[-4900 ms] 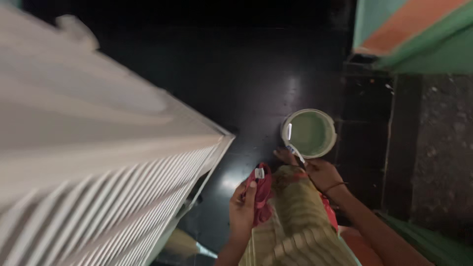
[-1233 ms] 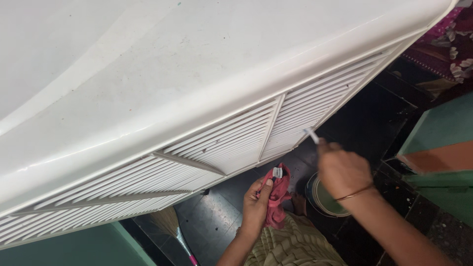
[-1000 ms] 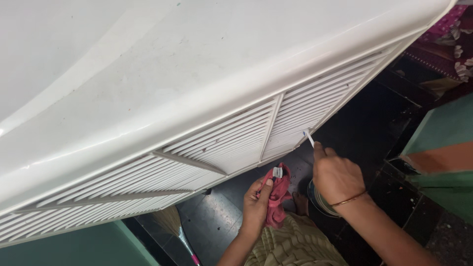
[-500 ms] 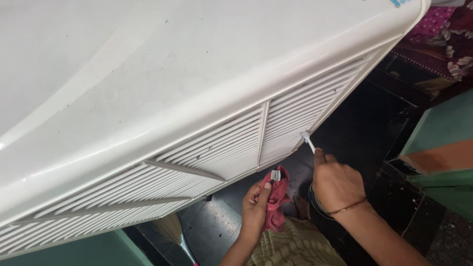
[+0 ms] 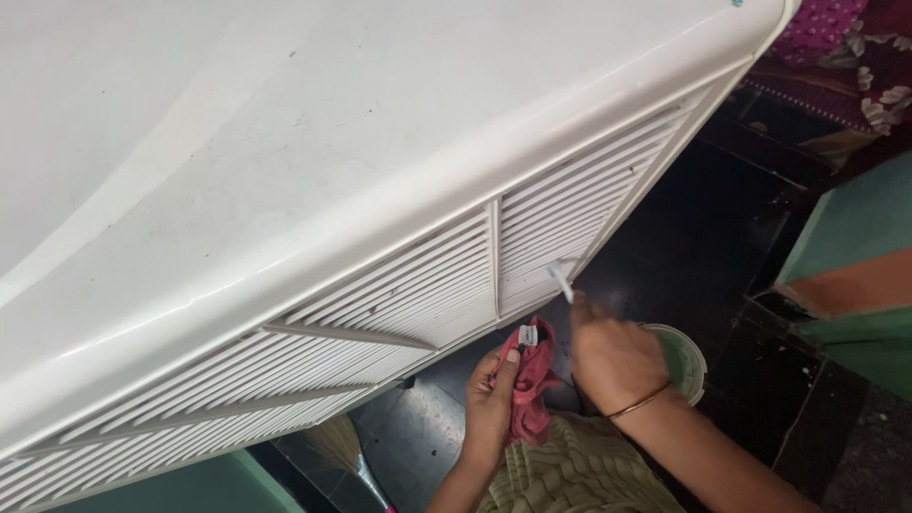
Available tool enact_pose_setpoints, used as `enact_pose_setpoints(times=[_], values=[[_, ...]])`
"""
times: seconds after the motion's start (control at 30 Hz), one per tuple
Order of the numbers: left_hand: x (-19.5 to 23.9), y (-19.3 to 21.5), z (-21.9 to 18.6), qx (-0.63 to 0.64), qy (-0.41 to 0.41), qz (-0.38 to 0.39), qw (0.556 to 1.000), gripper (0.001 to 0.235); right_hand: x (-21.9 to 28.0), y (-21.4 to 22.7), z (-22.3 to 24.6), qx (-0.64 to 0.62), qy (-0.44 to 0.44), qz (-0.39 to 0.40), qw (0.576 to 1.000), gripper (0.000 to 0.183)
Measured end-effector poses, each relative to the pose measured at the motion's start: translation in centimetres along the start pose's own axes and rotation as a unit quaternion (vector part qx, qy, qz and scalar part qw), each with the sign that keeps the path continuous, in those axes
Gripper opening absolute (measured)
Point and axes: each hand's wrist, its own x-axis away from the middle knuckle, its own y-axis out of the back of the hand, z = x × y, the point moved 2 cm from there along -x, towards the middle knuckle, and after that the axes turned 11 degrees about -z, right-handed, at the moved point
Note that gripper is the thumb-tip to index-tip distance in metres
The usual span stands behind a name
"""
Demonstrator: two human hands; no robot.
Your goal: The person cleans the front grille of a white air conditioner using a toothbrush and a pink cloth. They repeatedly dip the toothbrush into a bucket of water and scrub the vents while wiping with the cloth.
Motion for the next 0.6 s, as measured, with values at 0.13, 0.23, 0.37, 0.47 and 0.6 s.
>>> enact_pose_setpoints(times=[0.13, 0.23, 0.37, 0.47, 0.6], values=[[0.0, 0.2, 0.0, 0.007, 0.007, -0.008, 1.0, 0.028, 0.0, 0.9, -0.8, 0.038, -0.023, 0.045, 0.998, 0.048], [0.1, 0.6, -0.1, -0.016, 0.011, -0.028, 0.999, 0.027, 0.0, 1.4, -0.8, -0.014, -0.083, 0.021, 0.996, 0.045], [0.8, 1.0, -0.4, -0.023, 0.014, -0.032, 0.999, 0.027, 1.0, -0.2, 1.7, 0.029, 0.048, -0.006, 0.998, 0.053], [1.3, 1.3, -0.8, -0.008, 0.017, -0.031, 0.999, 0.026, 1.4, -0.5, 2.1, 0.0, 0.051, -0.012, 0.999, 0.053], [1.7, 2.0, -1.4, 0.001, 0.021, -0.027, 0.999, 0.027, 1.4, 0.2, 1.4, 0.002, -0.014, 0.001, 1.0, 0.041]])
